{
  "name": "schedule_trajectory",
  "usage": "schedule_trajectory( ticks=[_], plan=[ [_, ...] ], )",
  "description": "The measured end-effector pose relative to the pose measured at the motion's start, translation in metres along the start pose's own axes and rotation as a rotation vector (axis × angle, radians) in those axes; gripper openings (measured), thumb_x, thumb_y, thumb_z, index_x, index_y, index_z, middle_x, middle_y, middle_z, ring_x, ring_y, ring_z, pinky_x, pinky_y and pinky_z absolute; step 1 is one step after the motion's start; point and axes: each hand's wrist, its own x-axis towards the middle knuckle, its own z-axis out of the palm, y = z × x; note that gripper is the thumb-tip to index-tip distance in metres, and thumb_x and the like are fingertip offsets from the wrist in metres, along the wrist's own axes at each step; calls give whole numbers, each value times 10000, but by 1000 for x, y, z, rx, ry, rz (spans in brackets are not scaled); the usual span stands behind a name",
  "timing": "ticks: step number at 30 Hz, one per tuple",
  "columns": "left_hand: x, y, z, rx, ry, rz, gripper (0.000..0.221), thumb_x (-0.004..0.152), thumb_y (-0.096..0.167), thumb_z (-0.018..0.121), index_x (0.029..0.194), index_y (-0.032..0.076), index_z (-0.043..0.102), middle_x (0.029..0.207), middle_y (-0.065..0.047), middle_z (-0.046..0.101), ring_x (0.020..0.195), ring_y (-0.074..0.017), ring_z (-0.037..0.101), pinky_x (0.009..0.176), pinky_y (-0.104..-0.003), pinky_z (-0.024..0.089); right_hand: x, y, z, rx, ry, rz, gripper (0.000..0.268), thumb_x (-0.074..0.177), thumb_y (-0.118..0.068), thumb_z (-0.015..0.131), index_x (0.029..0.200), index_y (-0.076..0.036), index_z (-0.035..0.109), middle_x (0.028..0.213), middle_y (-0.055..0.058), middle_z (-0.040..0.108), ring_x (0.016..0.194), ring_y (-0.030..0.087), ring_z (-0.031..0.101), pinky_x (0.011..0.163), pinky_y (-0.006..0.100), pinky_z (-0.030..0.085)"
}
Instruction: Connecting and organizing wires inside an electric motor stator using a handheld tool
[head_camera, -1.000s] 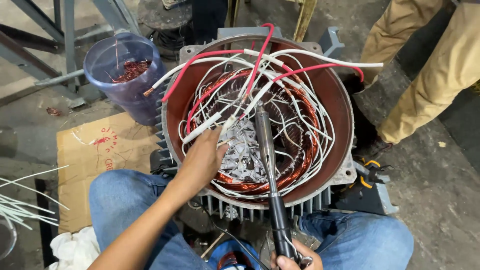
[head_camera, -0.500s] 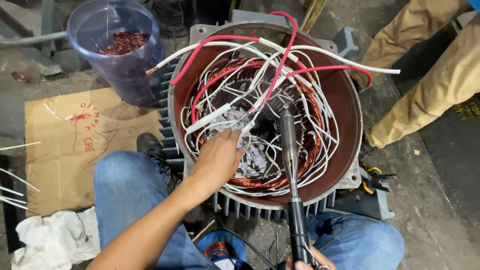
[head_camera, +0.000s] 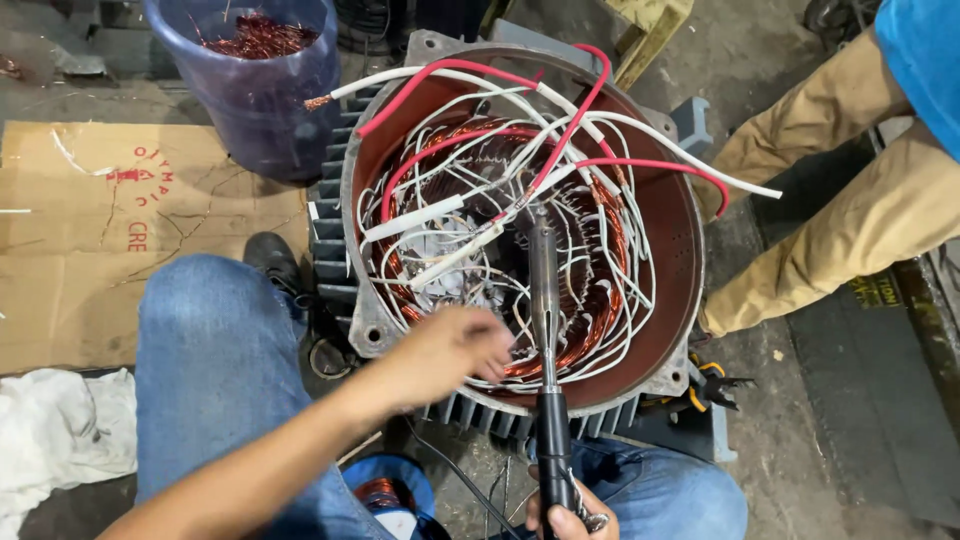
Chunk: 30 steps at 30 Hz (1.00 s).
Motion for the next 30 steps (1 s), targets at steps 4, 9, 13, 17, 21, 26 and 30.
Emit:
schedule_trajectory(
  ticks=[4,9,13,17,21,26,30],
  plan=[
    [-20,2,56,-102,-74,-45,248,1089,214,624,1195,10,718,986,-97,760,826,-157,764,788,-240,706,6,-9,-11,-44,-73,76,625,940,-237,690,1396,188,640,791,257,831,666,249,744,610,302,541],
    [-33,11,65,285,84,186,174,1069,110,656,976,8,763,681,-66,732,418,-132,566,415,-250,556,15,-41,5,-104,-34,79,530,916,-164,663,1353,133,708,757,217,807,679,256,731,667,341,535],
    [-14,5,61,233,104,152,138,1069,132,689,1010,23,751,738,-35,705,495,-97,547,451,-172,518,21,-70,29,-138,-4,90,559,885,-184,668,1335,143,733,762,191,802,698,243,730,718,350,582],
    [7,10,65,-337,33,-179,558,985,225,698,1439,-47,524,1215,-169,674,1136,-271,744,1039,-372,639,23,-69,34,-95,65,83,590,858,-227,693,1296,165,739,757,207,798,672,256,719,678,360,577],
    [12,3,95,-867,43,-294,197,991,83,692,1147,-21,632,1077,-138,611,1041,-263,642,1088,-443,512,24,-81,31,-133,29,82,576,889,-233,666,1308,156,733,747,196,794,674,258,728,671,360,553],
    [5,25,114,-945,-10,-400,180,993,143,739,1064,-12,683,987,-126,670,964,-235,649,901,-375,563,16,-65,-8,-80,-62,23,517,938,-149,683,1321,199,672,759,258,799,673,295,746,664,361,583],
    [13,26,128,-1095,-8,-536,295,997,233,831,973,-44,734,855,-121,721,756,-185,684,690,-294,596,5,-37,-49,-82,-86,65,565,939,-176,699,1352,202,630,762,308,825,636,317,761,611,335,567]
  ],
)
